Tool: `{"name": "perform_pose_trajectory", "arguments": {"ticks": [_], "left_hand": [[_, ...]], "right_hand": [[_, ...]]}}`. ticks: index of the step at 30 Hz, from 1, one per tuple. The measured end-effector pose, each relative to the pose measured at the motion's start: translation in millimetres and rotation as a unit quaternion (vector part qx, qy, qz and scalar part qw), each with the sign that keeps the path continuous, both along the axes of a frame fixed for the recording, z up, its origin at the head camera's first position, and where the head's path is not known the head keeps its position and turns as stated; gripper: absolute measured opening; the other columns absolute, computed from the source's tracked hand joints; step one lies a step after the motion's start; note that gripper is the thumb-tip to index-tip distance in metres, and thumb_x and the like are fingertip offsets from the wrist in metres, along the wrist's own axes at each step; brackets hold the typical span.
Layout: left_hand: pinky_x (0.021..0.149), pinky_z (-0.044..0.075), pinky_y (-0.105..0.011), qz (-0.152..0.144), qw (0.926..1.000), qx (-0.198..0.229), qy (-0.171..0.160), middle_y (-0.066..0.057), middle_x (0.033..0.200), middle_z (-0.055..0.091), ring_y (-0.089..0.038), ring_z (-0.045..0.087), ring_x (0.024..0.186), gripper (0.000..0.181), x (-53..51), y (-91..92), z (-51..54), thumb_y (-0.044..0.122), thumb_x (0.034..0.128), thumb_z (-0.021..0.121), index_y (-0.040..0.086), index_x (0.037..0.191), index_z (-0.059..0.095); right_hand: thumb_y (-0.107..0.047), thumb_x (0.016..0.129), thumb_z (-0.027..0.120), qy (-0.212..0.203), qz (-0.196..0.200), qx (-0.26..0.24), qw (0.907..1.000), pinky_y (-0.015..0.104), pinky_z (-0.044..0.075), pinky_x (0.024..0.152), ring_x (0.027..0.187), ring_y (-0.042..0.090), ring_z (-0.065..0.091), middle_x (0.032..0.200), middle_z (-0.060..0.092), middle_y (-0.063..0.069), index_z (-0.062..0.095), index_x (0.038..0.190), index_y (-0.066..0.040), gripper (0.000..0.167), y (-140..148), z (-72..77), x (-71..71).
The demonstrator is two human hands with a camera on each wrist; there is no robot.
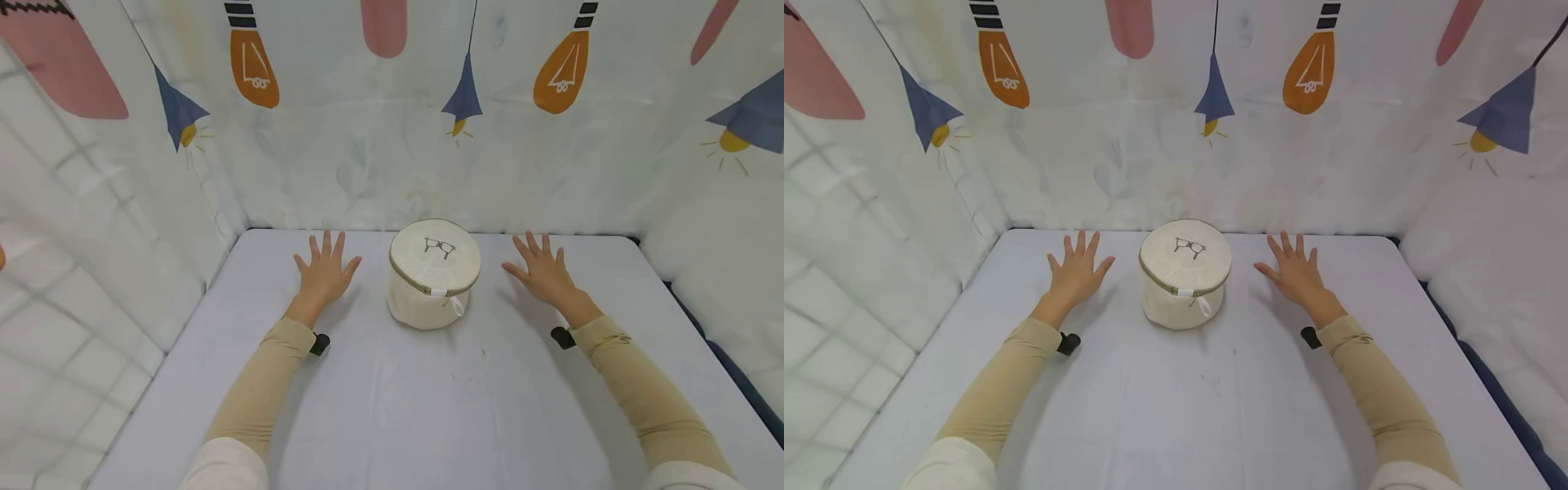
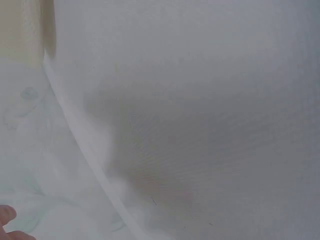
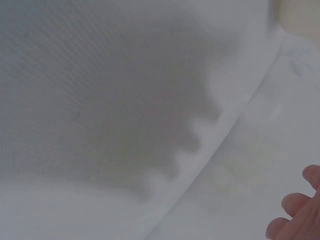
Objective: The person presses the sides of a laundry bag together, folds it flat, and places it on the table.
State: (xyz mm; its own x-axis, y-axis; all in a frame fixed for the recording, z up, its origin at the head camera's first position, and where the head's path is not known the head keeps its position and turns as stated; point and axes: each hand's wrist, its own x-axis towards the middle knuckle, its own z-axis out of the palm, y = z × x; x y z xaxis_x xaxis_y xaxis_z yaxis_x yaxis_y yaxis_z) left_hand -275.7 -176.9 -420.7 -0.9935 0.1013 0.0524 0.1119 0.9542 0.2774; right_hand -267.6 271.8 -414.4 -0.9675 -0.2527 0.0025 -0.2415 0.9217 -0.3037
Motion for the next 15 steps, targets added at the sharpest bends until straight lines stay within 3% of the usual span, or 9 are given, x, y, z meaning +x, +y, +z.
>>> {"name": "perform_pose_trajectory", "arguments": {"ticks": [9, 15], "left_hand": [[0.111, 0.003, -0.078, -0.011, 0.9991, 0.042, 0.005, -0.021, 0.17, 0.0, -0.048, -0.004, 0.153, 0.077, 5.1, 3.1, 0.9, 0.056, 0.1082, 0.034, 0.013, 0.166, 0.009], [0.113, 0.004, -0.076, -0.018, 0.9958, 0.089, 0.004, -0.019, 0.17, -0.001, -0.045, -0.004, 0.154, 0.076, 9.1, 5.3, 1.9, 0.055, 0.1089, 0.035, 0.013, 0.166, 0.01]], "right_hand": [[-0.055, 0.107, 0.045, 0.009, 0.01, -0.032, 0.9994, 0.075, -0.003, 0.113, 0.15, 0.053, -0.01, 0.167, 0.001, 0.027, 0.014, 0.164, -0.002, 0.083, -2.0, -0.4, 8.8], [-0.064, 0.104, 0.04, 0.016, 0.015, -0.052, 0.9984, 0.073, 0.001, 0.115, 0.15, 0.054, -0.004, 0.167, 0.003, 0.027, 0.015, 0.163, -0.002, 0.09, -7.8, 3.1, 15.3]]}}
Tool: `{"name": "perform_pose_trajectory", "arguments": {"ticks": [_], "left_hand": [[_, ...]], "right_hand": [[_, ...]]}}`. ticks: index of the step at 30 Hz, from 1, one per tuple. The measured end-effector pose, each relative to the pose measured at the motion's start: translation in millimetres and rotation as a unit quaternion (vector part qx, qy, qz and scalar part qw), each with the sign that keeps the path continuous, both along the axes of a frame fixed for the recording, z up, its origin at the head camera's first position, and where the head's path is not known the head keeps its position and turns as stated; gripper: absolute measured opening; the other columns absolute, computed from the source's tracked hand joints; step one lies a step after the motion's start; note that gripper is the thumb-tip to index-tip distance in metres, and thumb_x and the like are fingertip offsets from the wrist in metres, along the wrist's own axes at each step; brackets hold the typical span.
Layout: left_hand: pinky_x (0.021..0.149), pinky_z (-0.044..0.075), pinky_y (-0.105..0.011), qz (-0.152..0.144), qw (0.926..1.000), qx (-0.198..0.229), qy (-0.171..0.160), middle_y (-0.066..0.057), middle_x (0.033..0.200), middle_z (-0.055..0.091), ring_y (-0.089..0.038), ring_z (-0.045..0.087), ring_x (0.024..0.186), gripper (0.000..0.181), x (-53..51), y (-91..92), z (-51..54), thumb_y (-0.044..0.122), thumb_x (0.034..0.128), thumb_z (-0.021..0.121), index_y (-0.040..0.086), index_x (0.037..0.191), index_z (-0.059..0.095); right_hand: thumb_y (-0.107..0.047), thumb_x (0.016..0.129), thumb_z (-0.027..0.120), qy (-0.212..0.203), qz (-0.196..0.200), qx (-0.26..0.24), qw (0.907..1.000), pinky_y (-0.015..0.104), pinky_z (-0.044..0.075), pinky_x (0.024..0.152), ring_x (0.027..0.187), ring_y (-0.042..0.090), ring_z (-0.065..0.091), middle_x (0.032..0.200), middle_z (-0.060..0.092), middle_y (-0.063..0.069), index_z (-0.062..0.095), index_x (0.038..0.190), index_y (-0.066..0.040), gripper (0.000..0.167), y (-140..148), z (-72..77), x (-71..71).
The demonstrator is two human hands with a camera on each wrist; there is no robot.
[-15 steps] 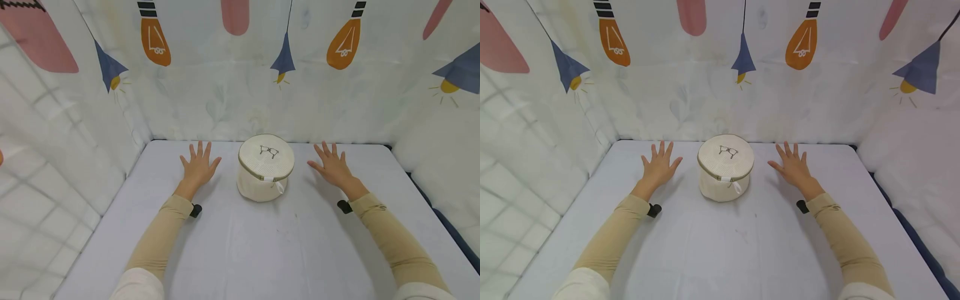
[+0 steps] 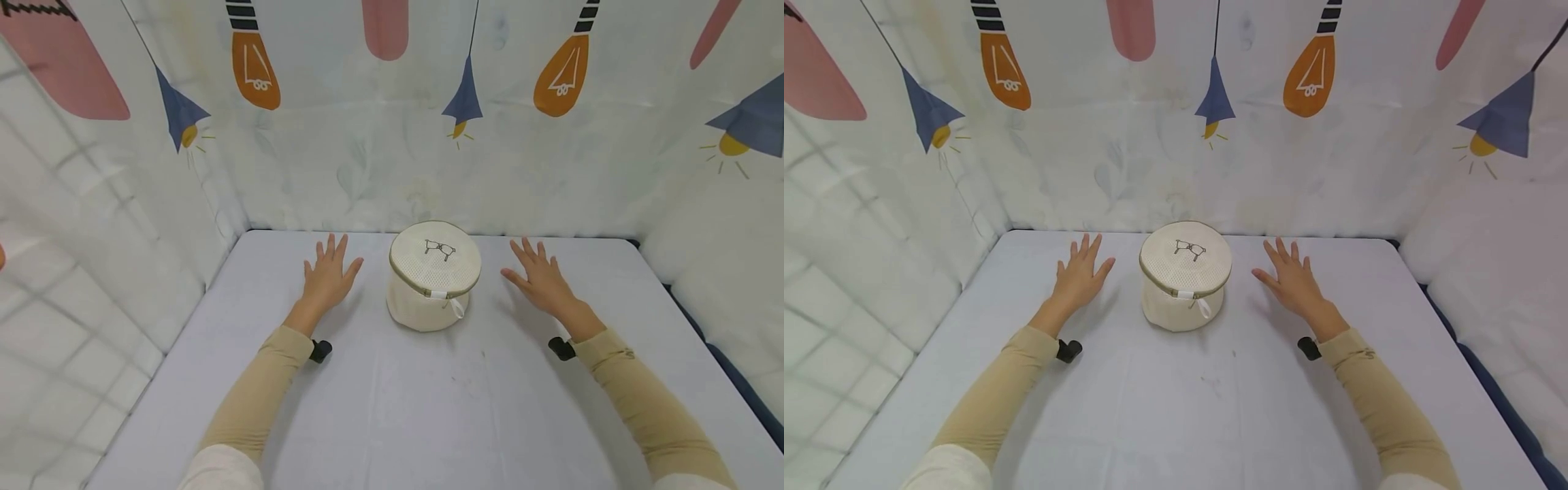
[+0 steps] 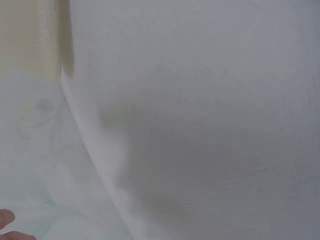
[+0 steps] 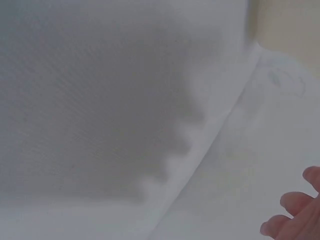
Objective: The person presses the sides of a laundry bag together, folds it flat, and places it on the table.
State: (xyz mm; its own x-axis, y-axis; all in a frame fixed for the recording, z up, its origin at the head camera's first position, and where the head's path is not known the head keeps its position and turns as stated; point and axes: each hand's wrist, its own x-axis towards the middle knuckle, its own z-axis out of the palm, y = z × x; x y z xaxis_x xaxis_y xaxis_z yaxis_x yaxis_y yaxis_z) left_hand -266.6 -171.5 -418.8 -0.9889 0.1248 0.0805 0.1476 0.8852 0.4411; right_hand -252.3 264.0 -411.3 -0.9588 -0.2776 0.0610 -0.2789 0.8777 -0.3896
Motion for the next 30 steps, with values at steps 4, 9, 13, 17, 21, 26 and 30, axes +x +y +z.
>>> {"name": "perform_pose_trajectory", "arguments": {"ticks": [4, 9, 13, 17, 21, 26, 30], "left_hand": [[0.114, 0.007, -0.076, -0.006, 0.9994, 0.033, 0.011, -0.018, 0.17, 0.003, -0.043, -0.001, 0.155, 0.075, 2.3, 2.7, 1.6, 0.055, 0.1087, 0.035, 0.012, 0.166, 0.013], [0.115, 0.008, -0.074, -0.017, 0.9967, 0.075, 0.025, -0.017, 0.17, 0.007, -0.041, 0.002, 0.155, 0.074, 7.2, 6.4, 4.6, 0.053, 0.1085, 0.04, 0.011, 0.165, 0.017], [0.116, 0.009, -0.071, -0.027, 0.9944, 0.099, 0.025, -0.017, 0.17, 0.01, -0.04, 0.006, 0.155, 0.074, 11.9, 10.1, 7.7, 0.049, 0.1083, 0.044, 0.01, 0.165, 0.019], [0.117, 0.012, -0.069, -0.04, 0.9901, 0.132, 0.026, -0.017, 0.17, 0.014, -0.04, 0.01, 0.155, 0.072, 16.0, 14.1, 11.3, 0.045, 0.1082, 0.048, 0.01, 0.165, 0.021], [0.119, 0.017, -0.064, -0.06, 0.9855, 0.153, 0.041, -0.016, 0.168, 0.02, -0.04, 0.018, 0.153, 0.068, 19.6, 18.4, 16.1, 0.039, 0.1076, 0.053, 0.009, 0.163, 0.027], [0.12, 0.025, -0.054, -0.074, 0.9791, 0.184, 0.043, -0.016, 0.165, 0.03, -0.037, 0.029, 0.15, 0.065, 23.6, 23.9, 20.3, 0.03, 0.1054, 0.059, 0.008, 0.161, 0.033], [0.115, 0.034, -0.056, -0.079, 0.972, 0.218, 0.038, -0.015, 0.161, 0.038, -0.038, 0.038, 0.146, 0.063, 25.2, 28.4, 22.2, 0.028, 0.1051, 0.061, 0.008, 0.159, 0.036]], "right_hand": [[-0.066, 0.104, 0.038, -0.001, 0.005, -0.016, 0.9999, 0.071, 0.0, 0.116, 0.151, 0.052, -0.006, 0.168, 0.003, 0.025, 0.014, 0.164, -0.002, 0.091, -2.4, 3.1, 2.8], [-0.057, 0.106, 0.043, 0.004, 0.016, -0.04, 0.9991, 0.07, -0.001, 0.117, 0.152, 0.05, -0.008, 0.168, 0.003, 0.025, 0.015, 0.164, -0.002, 0.085, -5.0, 3.1, 3.9], [-0.051, 0.108, 0.045, 0.002, 0.025, -0.066, 0.9975, 0.067, -0.002, 0.118, 0.153, 0.048, -0.007, 0.169, 0.004, 0.023, 0.016, 0.163, -0.002, 0.079, -7.4, 4.1, 6.5], [-0.047, 0.109, 0.047, 0.001, 0.032, -0.094, 0.995, 0.065, 0.0, 0.12, 0.154, 0.046, -0.002, 0.169, 0.009, 0.022, 0.02, 0.163, -0.002, 0.075, -11.3, 7.9, 10.2], [-0.043, 0.109, 0.049, 0.004, 0.032, -0.115, 0.9929, 0.064, 0.01, 0.12, 0.153, 0.046, 0.008, 0.168, 0.014, 0.021, 0.023, 0.163, -0.004, 0.072, -15.9, 13.0, 13.7], [-0.039, 0.109, 0.052, 0.011, 0.031, -0.141, 0.9894, 0.065, 0.031, 0.113, 0.144, 0.047, 0.035, 0.164, 0.029, 0.022, 0.03, 0.161, -0.006, 0.066, -20.9, 17.3, 16.7], [-0.03, 0.108, 0.055, 0.009, 0.037, -0.188, 0.9815, 0.062, 0.038, 0.109, 0.138, 0.045, 0.045, 0.159, 0.039, 0.023, 0.036, 0.158, -0.003, 0.059, -23.8, 17.9, 17.6]]}}
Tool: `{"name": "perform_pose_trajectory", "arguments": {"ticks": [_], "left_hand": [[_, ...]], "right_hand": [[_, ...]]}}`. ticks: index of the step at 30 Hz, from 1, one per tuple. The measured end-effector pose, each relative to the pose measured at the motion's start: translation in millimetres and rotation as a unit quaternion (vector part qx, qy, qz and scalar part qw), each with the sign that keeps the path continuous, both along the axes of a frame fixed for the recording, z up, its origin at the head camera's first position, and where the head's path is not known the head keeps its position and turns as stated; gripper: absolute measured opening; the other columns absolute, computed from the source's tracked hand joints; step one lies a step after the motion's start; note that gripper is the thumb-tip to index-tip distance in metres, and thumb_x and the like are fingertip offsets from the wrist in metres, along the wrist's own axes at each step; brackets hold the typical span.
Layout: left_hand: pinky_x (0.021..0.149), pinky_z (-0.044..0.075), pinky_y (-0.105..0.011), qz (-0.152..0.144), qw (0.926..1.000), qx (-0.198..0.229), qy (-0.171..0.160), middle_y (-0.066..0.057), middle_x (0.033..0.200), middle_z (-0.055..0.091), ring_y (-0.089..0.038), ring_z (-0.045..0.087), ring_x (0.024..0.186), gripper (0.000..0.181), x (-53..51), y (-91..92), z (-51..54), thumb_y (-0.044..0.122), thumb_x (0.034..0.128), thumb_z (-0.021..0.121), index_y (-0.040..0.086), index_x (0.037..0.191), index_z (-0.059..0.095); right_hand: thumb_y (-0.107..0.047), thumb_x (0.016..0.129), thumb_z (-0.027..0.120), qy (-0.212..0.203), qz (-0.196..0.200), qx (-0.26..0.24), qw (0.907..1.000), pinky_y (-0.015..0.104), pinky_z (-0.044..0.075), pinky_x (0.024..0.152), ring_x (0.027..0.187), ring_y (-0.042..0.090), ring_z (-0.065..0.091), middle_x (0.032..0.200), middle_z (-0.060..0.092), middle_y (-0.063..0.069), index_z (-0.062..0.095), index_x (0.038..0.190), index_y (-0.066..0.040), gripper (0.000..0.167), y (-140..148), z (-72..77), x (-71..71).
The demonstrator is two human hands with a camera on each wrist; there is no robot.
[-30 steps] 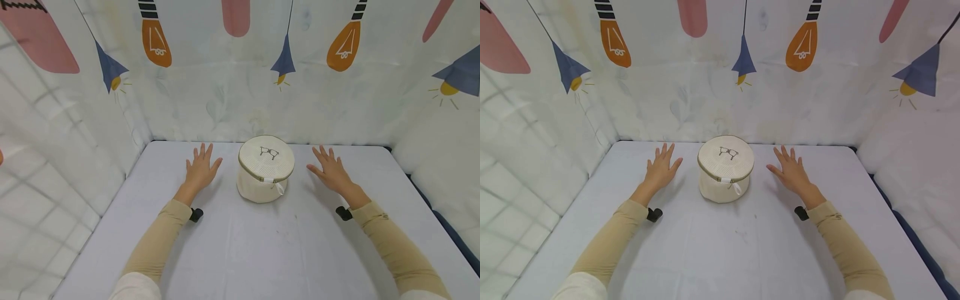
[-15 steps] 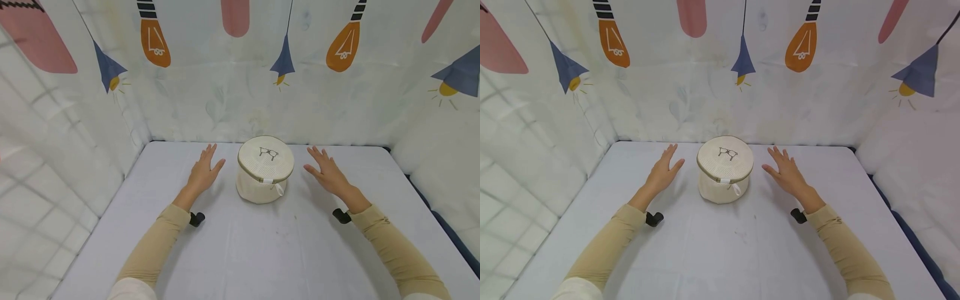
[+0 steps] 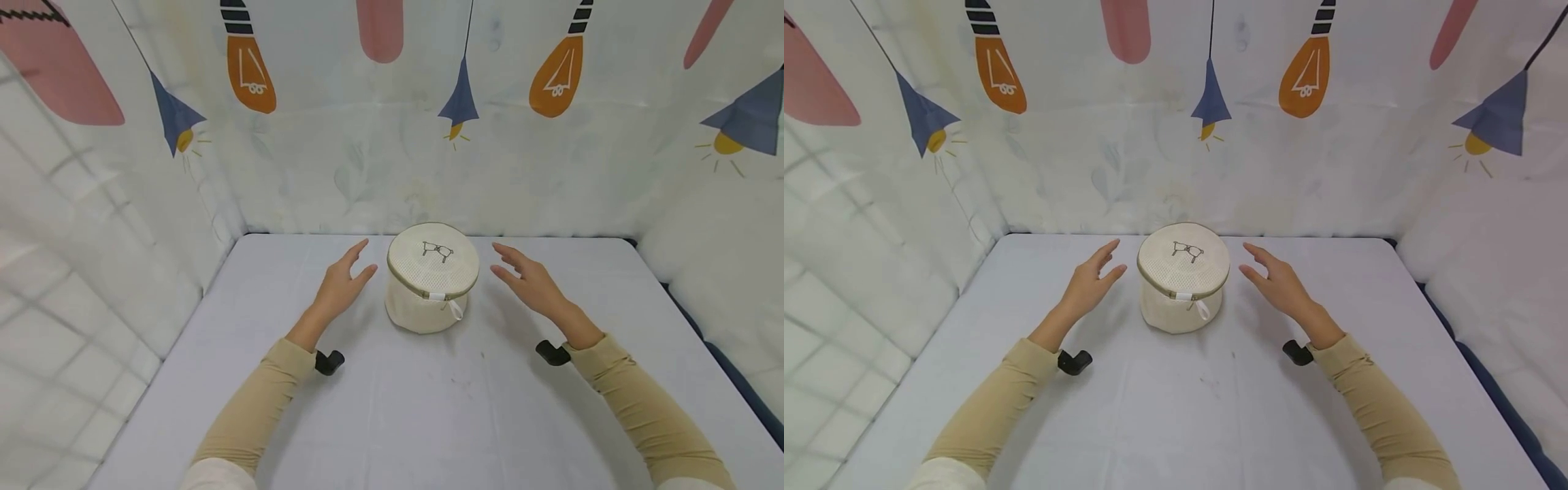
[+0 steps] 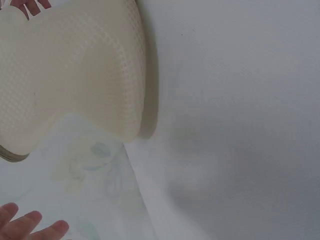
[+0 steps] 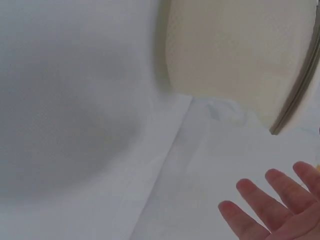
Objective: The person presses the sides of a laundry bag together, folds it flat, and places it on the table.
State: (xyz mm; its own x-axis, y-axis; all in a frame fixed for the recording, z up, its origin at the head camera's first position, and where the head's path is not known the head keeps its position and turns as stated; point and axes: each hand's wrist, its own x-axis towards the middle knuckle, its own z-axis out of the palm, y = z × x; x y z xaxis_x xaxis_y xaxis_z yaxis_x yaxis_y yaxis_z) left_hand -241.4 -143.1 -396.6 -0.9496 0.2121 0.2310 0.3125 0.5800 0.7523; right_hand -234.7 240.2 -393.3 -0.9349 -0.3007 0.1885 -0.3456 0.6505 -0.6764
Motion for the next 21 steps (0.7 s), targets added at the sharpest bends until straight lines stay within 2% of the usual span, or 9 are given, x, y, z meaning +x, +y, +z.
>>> {"name": "perform_pose_trajectory", "arguments": {"ticks": [5, 12, 17, 21], "left_hand": [[0.112, 0.038, -0.056, -0.019, 0.9988, 0.044, -0.013, -0.015, 0.161, 0.039, -0.04, 0.042, 0.143, 0.06, 0.3, 4.6, 0.7, 0.028, 0.1059, 0.06, 0.007, 0.158, 0.038], [0.109, 0.044, -0.052, -0.028, 0.9964, 0.07, -0.038, -0.014, 0.158, 0.043, -0.038, 0.046, 0.14, 0.059, -0.3, 11.2, 4.9, 0.026, 0.1049, 0.062, 0.007, 0.157, 0.041], [0.107, 0.046, -0.05, -0.039, 0.991, 0.11, -0.065, -0.015, 0.156, 0.046, -0.035, 0.051, 0.137, 0.056, -1.6, 15.7, 8.8, 0.022, 0.1052, 0.061, 0.006, 0.156, 0.042], [0.104, 0.048, -0.052, -0.053, 0.9839, 0.143, -0.094, -0.014, 0.158, 0.044, -0.036, 0.052, 0.136, 0.056, -1.3, 18.6, 11.6, 0.022, 0.1056, 0.059, 0.006, 0.156, 0.041]], "right_hand": [[-0.025, 0.107, 0.058, -0.018, 0.005, -0.053, 0.9984, 0.06, 0.045, 0.104, 0.134, 0.043, 0.052, 0.154, 0.046, 0.021, 0.042, 0.155, -0.003, 0.055, -5.4, 1.7, 0.6], [-0.023, 0.106, 0.06, -0.033, 0.01, -0.065, 0.9973, 0.052, 0.055, 0.093, 0.126, 0.041, 0.059, 0.151, 0.05, 0.022, 0.043, 0.154, -0.001, 0.055, -13.0, 1.9, 0.2], [-0.018, 0.105, 0.061, -0.057, 0.016, -0.094, 0.9939, 0.041, 0.059, 0.086, 0.123, 0.043, 0.061, 0.15, 0.049, 0.025, 0.041, 0.154, 0.003, 0.056, -18.0, 1.8, -2.5], [-0.014, 0.104, 0.062, -0.09, 0.018, -0.142, 0.9855, 0.037, 0.061, 0.082, 0.123, 0.046, 0.06, 0.149, 0.049, 0.029, 0.039, 0.153, 0.006, 0.058, -23.7, 4.9, -3.4]]}}
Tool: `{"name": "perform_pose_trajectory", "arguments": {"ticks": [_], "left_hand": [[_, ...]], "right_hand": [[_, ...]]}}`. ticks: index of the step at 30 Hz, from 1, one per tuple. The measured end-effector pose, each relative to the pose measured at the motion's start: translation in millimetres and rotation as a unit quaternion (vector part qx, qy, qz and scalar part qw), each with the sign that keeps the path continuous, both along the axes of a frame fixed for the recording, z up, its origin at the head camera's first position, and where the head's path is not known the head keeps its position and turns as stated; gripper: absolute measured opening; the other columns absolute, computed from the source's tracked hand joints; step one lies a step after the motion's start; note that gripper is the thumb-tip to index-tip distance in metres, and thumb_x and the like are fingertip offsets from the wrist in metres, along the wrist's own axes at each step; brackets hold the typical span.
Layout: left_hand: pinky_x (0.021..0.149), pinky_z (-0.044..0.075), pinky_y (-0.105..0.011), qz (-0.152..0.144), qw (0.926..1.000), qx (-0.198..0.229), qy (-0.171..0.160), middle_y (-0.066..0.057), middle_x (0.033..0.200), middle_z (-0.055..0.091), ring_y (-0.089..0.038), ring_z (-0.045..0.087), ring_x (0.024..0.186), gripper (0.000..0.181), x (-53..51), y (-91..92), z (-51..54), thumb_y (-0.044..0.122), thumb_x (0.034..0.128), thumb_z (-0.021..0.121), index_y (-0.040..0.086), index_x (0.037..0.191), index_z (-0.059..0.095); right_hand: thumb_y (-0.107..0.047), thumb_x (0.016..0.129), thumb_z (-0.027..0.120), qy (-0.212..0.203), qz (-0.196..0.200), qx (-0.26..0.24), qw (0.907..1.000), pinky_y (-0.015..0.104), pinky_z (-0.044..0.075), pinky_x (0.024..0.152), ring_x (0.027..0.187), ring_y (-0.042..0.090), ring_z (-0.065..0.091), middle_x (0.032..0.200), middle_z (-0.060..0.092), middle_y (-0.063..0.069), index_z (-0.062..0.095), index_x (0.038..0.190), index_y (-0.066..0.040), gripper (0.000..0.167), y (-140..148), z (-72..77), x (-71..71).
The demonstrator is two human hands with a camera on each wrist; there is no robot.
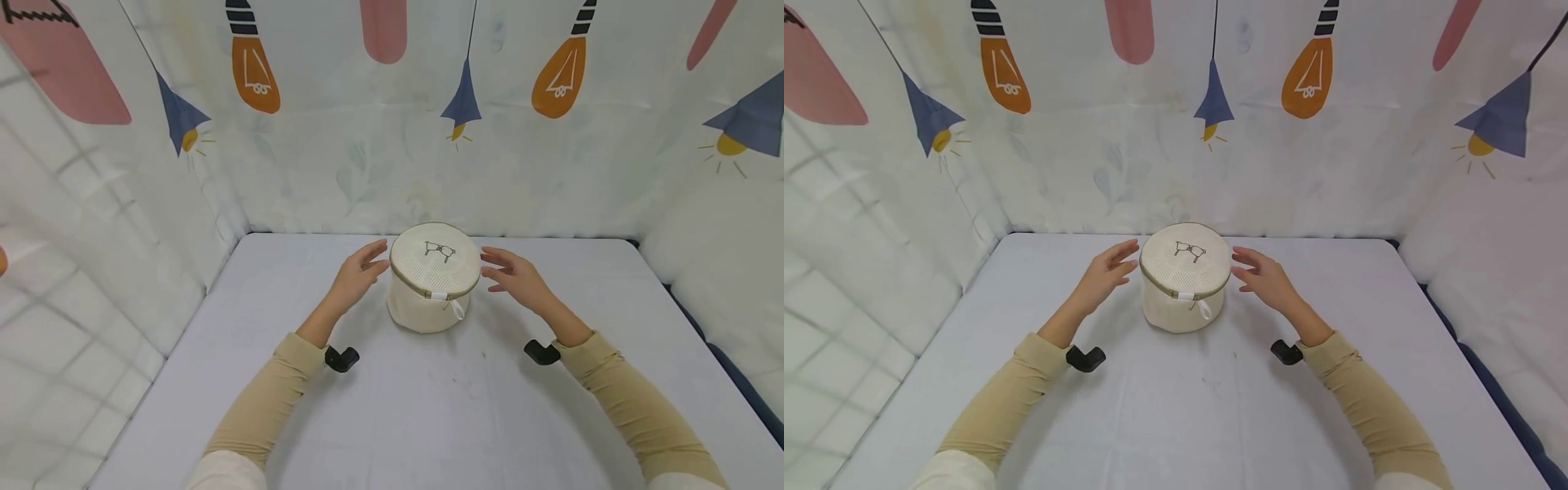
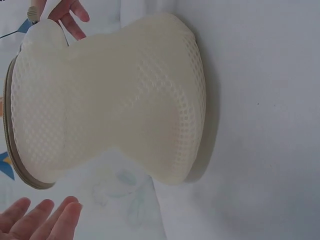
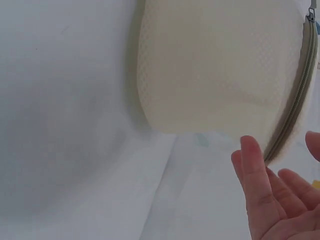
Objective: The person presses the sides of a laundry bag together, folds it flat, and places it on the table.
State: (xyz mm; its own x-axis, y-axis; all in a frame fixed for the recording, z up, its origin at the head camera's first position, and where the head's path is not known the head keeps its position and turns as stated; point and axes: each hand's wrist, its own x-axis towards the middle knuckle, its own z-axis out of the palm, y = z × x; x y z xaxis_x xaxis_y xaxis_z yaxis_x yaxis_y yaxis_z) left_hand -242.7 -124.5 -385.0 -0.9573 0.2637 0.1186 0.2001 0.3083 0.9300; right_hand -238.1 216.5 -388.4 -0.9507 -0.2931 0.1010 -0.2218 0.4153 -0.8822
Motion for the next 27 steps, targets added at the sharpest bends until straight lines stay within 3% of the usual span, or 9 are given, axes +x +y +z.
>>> {"name": "perform_pose_trajectory", "arguments": {"ticks": [8, 17, 27], "left_hand": [[0.101, 0.05, -0.054, -0.007, 0.9995, 0.022, -0.02, -0.015, 0.158, 0.043, -0.037, 0.054, 0.133, 0.056, 1.8, 6.8, 2.2, 0.019, 0.1052, 0.059, 0.005, 0.156, 0.041], [0.101, 0.051, -0.051, -0.001, 0.9985, 0.047, -0.027, -0.015, 0.155, 0.047, -0.035, 0.058, 0.128, 0.056, -1.3, 9.1, 1.8, 0.012, 0.102, 0.064, 0.003, 0.154, 0.045], [0.097, 0.055, -0.038, 0.012, 0.9936, 0.101, -0.05, -0.016, 0.155, 0.045, -0.035, 0.06, 0.124, 0.055, -1.3, 10.4, -2.3, 0.007, 0.1007, 0.065, 0.003, 0.152, 0.047]], "right_hand": [[-0.014, 0.104, 0.061, -0.05, -0.022, -0.043, 0.9976, 0.034, 0.061, 0.08, 0.118, 0.043, 0.062, 0.149, 0.047, 0.03, 0.037, 0.155, 0.006, 0.059, -6.7, -0.6, -2.7], [-0.012, 0.103, 0.059, -0.097, -0.037, -0.101, 0.9894, 0.029, 0.059, 0.083, 0.097, 0.012, 0.066, 0.148, 0.045, 0.03, 0.037, 0.156, 0.004, 0.059, -10.7, -0.2, -5.3], [-0.009, 0.104, 0.058, -0.134, -0.05, -0.165, 0.9758, 0.026, 0.058, 0.085, 0.097, 0.009, 0.063, 0.141, 0.045, 0.023, 0.035, 0.156, 0.003, 0.059, -20.9, 0.6, -5.2]]}}
